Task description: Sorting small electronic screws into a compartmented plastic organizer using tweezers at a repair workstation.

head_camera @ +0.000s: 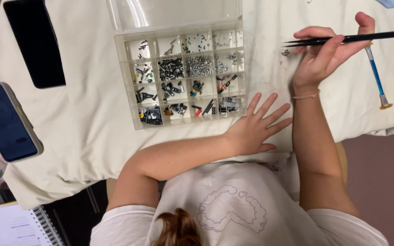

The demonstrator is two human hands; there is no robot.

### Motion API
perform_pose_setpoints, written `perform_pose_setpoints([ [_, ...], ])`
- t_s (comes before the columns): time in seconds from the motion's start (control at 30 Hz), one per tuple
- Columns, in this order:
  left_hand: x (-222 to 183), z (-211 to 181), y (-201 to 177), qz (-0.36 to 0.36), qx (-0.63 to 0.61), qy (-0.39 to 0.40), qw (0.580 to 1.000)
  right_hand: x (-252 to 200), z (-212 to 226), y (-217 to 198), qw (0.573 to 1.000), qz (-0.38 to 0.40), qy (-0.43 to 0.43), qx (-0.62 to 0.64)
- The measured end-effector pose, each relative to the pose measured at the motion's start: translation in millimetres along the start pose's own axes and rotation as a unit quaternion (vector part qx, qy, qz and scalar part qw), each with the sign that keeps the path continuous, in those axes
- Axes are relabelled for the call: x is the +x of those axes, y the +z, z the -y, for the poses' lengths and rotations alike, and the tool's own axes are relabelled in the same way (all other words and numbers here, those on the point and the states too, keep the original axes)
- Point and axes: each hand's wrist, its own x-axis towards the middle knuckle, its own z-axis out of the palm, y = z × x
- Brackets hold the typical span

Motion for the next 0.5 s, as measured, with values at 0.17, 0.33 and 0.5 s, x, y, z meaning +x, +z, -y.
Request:
perform_pose_setpoints([
  [0.17, -0.1, 2.5, -2.1, -0.014, -0.001, 0.008, 1.000, -0.8, -6.8, -27.6, 0.999, 0.030, 0.007, -0.023],
  [0.33, 0.2, 1.8, -1.1, -0.035, -0.016, 0.007, 0.999, -2.5, -2.5, -17.7, 0.998, 0.045, 0.002, -0.048],
  [0.5, 0.9, 4.3, -1.1, -0.046, -0.033, 0.008, 0.998, -2.4, -2.8, -12.0, 0.998, 0.024, 0.046, -0.041],
])
